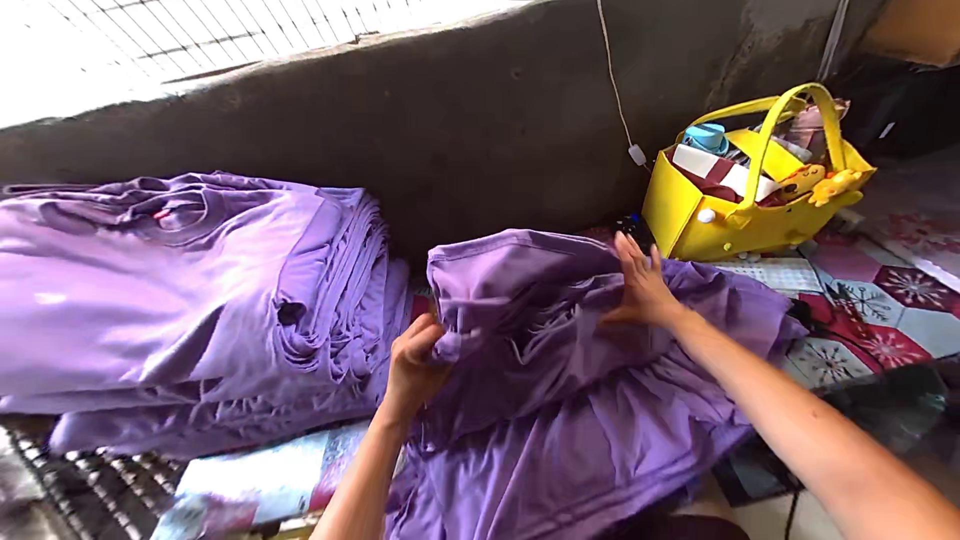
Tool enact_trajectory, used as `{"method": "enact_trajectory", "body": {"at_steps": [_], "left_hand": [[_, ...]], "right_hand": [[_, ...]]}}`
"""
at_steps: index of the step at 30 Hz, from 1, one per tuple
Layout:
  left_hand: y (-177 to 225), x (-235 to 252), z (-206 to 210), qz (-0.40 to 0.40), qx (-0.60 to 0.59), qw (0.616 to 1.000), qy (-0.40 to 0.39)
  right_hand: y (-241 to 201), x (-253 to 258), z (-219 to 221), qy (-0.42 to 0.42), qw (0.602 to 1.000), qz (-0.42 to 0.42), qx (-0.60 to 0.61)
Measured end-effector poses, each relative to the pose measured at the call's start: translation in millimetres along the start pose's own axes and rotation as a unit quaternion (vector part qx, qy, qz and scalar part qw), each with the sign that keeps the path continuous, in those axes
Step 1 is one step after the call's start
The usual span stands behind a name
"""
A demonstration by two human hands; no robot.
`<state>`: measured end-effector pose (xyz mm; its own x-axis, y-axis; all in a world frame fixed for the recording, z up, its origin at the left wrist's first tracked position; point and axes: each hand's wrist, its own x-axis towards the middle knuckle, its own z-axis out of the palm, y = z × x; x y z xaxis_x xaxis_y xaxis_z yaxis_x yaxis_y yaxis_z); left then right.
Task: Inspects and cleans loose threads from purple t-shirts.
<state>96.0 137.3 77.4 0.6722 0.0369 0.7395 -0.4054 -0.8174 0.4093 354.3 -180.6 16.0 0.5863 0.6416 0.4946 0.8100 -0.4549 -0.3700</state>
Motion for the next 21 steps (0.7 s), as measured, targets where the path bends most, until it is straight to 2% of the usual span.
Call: {"method": "enact_trajectory", "body": {"at_steps": [2,4,6,7,9,10,12,13,14,15,16,17,18,19,20,21], "left_hand": [[36.4,-24.6,-11.0,0.067,-0.033,0.997,-0.020],[64.0,-50.6,-18.2,0.098,-0.059,0.992,-0.054],[85.6,-80.3,-33.0,0.063,-0.059,0.992,-0.091],[93.9,-95.1,-43.0,0.030,-0.042,0.992,-0.112],[110.1,-121.9,-62.8,-0.054,-0.001,0.978,-0.203],[119.3,-129.7,-70.1,-0.087,0.015,0.957,-0.277],[134.1,-129.9,-76.2,-0.153,-0.015,0.886,-0.438],[135.1,-124.8,-75.8,-0.181,-0.041,0.854,-0.486],[131.7,-118.1,-73.1,-0.183,-0.042,0.856,-0.482],[127.1,-108.3,-68.3,-0.176,-0.017,0.886,-0.428],[120.6,-93.9,-62.0,-0.184,0.022,0.918,-0.352],[109.4,-76.5,-53.0,-0.209,0.060,0.939,-0.266],[93.3,-57.6,-41.5,-0.262,0.093,0.939,-0.203],[72.3,-39.8,-27.8,-0.344,0.118,0.914,-0.179],[46.1,-25.8,-11.3,-0.429,0.129,0.873,-0.194],[19.3,-17.5,7.9,-0.497,0.124,0.826,-0.236]], "right_hand": [[-9.8,20.8,-16.1,-0.062,0.995,-0.083,0.002],[-10.9,25.6,-27.5,-0.135,0.979,-0.153,0.002],[-21.0,8.3,-47.1,-0.194,0.956,-0.219,-0.013],[-38.3,-8.6,-69.7,-0.242,0.945,-0.220,-0.010],[-83.1,-52.7,-117.5,-0.389,0.908,-0.154,-0.009],[-105.8,-72.1,-131.9,-0.484,0.869,-0.100,-0.018],[-132.7,-90.7,-134.7,-0.656,0.754,-0.013,-0.002],[-134.5,-92.2,-130.7,-0.676,0.736,-0.002,0.040],[-131.7,-88.8,-126.4,-0.634,0.770,-0.020,0.077],[-126.0,-81.9,-119.5,-0.538,0.836,-0.050,0.094],[-119.2,-71.5,-108.3,-0.418,0.902,-0.064,0.088],[-109.5,-57.9,-92.1,-0.298,0.951,-0.062,0.059],[-96.0,-41.8,-73.6,-0.203,0.978,-0.039,0.021],[-79.5,-25.0,-55.3,-0.146,0.989,0.006,-0.001],[-62.3,-8.8,-39.1,-0.122,0.990,0.071,-0.004],[-46.2,5.6,-25.0,-0.134,0.980,0.149,0.006]]}}
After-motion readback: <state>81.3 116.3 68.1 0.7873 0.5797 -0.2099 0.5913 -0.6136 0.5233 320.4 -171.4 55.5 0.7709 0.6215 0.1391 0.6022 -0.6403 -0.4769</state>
